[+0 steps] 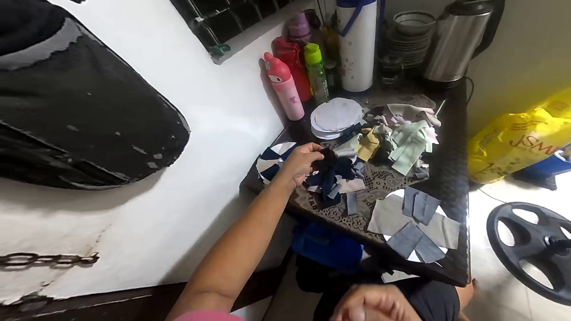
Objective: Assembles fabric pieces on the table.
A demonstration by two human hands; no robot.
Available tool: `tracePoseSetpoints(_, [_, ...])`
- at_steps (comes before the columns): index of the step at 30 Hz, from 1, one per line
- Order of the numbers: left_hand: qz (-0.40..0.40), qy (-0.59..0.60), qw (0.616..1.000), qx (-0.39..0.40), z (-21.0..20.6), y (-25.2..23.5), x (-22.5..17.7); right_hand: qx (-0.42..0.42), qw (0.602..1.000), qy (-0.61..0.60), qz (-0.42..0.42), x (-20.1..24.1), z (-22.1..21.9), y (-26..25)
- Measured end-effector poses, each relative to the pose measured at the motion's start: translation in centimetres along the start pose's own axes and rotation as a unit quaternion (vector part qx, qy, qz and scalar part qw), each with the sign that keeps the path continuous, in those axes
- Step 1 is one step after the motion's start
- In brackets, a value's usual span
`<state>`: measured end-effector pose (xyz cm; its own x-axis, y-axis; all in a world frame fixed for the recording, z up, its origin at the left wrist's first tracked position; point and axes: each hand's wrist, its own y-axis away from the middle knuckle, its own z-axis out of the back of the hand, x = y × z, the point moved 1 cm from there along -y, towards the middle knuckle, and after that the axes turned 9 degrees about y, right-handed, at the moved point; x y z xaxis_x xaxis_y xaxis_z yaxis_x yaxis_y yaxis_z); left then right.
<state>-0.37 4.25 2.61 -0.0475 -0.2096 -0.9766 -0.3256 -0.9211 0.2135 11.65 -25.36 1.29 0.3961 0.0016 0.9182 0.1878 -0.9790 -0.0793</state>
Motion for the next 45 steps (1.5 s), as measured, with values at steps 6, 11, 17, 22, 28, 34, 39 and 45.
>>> tracePoseSetpoints(6, [0.043, 0.048, 0.996, 0.064, -2.0, 2.4, -1.1, -0.220, 0.970, 0.070, -0.074, -0.3, 3.3, -4.1])
tracePoseSetpoints(11, [-0.210, -0.194, 0.950, 0.128, -5.8, 9.6, 1.5, -0.264, 0.947, -0.158, -0.095, 0.5, 3.9, -5.4])
tracePoseSetpoints(17, [-0.397, -0.185, 0.865, 0.245, -8.1, 16.1, 8.9, -0.341, 0.902, -0.218, -0.148, -0.9, 5.3, -1.6])
tracePoseSetpoints(22, [-0.149, 0.114, 0.959, 0.211, -8.2, 17.5, 10.8, -0.318, 0.909, -0.236, -0.130, -1.9, 6.1, 3.1])
tracePoseSetpoints(28, [0.077, 0.209, 0.944, 0.242, -10.9, 19.9, 12.0, -0.332, 0.935, -0.092, -0.079, -2.6, 5.0, 6.8])
tracePoseSetpoints(34, [-0.071, 0.119, 0.964, 0.226, -12.0, 19.6, 13.8, -0.405, 0.888, 0.215, 0.040, -4.6, 5.4, 8.7])
tracePoseSetpoints(39, [0.082, 0.150, 0.939, 0.300, -12.7, 19.4, 12.4, -0.410, 0.894, 0.178, 0.029, -3.2, 6.8, 8.8])
tracePoseSetpoints(45, [0.100, 0.006, 0.856, 0.507, -13.0, 16.3, 9.6, -0.242, 0.919, 0.306, -0.060, -0.1, 9.0, 8.5])
